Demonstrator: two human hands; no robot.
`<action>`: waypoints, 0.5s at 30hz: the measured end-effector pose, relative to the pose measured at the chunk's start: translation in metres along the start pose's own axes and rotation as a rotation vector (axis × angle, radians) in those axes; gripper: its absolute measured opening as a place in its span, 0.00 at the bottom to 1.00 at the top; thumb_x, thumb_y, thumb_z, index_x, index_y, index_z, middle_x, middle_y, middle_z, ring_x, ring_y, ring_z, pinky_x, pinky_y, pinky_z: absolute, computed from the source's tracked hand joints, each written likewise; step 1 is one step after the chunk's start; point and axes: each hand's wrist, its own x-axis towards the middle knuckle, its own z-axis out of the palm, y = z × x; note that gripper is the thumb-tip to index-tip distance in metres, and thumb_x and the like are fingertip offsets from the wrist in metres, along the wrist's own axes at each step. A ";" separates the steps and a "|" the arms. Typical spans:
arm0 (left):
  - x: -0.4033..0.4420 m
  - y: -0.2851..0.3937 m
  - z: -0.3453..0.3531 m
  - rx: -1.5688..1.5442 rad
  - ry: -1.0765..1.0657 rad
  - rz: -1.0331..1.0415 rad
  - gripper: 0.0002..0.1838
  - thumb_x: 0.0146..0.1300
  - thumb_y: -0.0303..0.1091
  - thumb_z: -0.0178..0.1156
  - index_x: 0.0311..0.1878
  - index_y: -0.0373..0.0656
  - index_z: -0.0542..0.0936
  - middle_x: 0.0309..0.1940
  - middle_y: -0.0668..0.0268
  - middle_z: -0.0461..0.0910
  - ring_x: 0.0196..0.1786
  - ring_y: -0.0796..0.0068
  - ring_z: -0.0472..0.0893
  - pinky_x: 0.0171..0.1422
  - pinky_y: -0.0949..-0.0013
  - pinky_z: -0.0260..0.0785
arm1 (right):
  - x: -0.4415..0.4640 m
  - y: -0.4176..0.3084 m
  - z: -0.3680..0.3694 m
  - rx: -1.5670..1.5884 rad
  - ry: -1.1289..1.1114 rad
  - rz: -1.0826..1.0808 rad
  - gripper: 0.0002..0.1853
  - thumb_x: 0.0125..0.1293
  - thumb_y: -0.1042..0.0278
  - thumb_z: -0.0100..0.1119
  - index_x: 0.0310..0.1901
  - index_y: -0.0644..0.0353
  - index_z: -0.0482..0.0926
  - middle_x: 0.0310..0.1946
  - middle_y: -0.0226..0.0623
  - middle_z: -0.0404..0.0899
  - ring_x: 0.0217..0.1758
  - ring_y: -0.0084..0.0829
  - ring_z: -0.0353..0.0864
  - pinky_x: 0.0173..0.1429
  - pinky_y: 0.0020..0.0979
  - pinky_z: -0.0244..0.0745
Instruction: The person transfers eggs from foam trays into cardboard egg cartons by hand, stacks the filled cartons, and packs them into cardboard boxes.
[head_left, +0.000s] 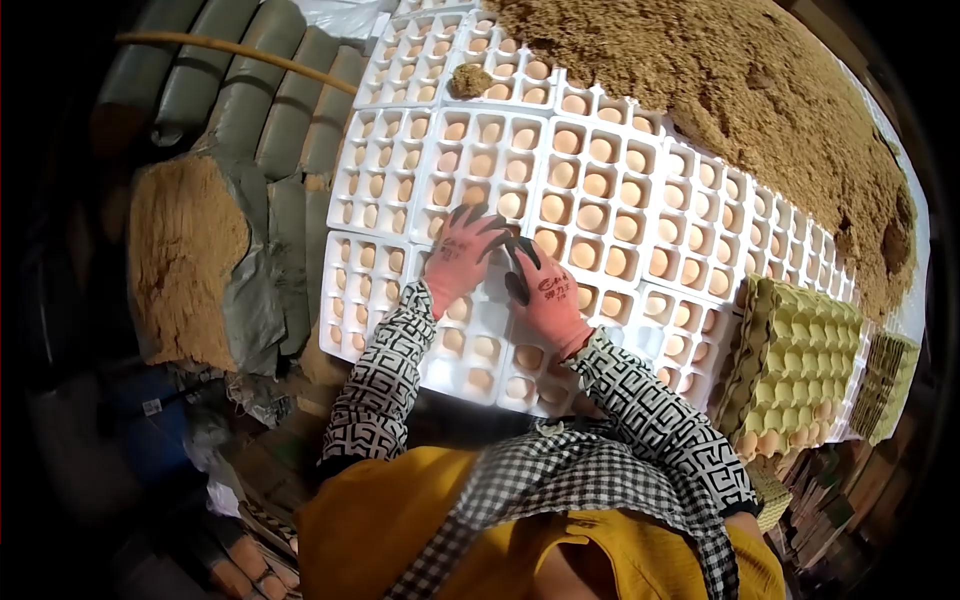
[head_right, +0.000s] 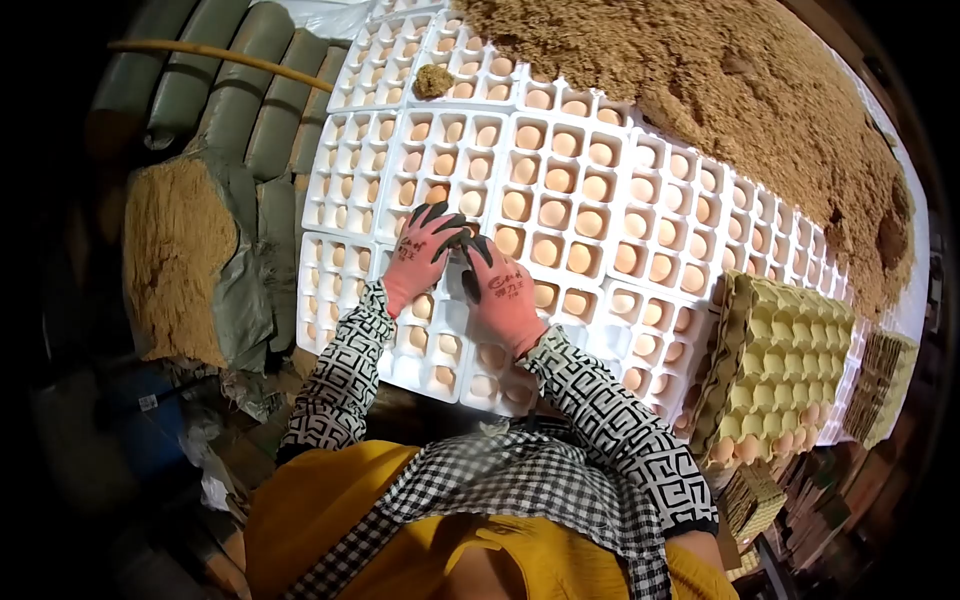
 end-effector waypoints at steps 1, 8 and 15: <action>-0.001 0.000 0.002 -0.059 0.014 -0.022 0.21 0.60 0.29 0.56 0.58 0.46 0.78 0.61 0.59 0.75 0.67 0.49 0.68 0.75 0.51 0.55 | -0.002 -0.002 -0.002 0.029 0.030 0.001 0.32 0.54 0.66 0.62 0.63 0.58 0.69 0.62 0.46 0.69 0.58 0.46 0.73 0.60 0.44 0.69; -0.024 -0.014 0.007 -0.071 0.002 0.007 0.21 0.59 0.33 0.61 0.56 0.40 0.79 0.67 0.50 0.67 0.69 0.46 0.64 0.76 0.49 0.51 | -0.117 -0.001 -0.090 0.245 0.114 -0.052 0.38 0.51 0.58 0.67 0.66 0.54 0.69 0.65 0.51 0.68 0.64 0.49 0.70 0.67 0.44 0.65; -0.011 0.129 -0.001 -0.220 0.273 0.019 0.21 0.55 0.29 0.65 0.54 0.42 0.80 0.53 0.54 0.78 0.56 0.52 0.76 0.64 0.56 0.66 | -0.303 0.078 -0.319 -0.195 0.720 0.668 0.25 0.55 0.68 0.67 0.56 0.60 0.78 0.52 0.43 0.80 0.51 0.40 0.81 0.54 0.38 0.77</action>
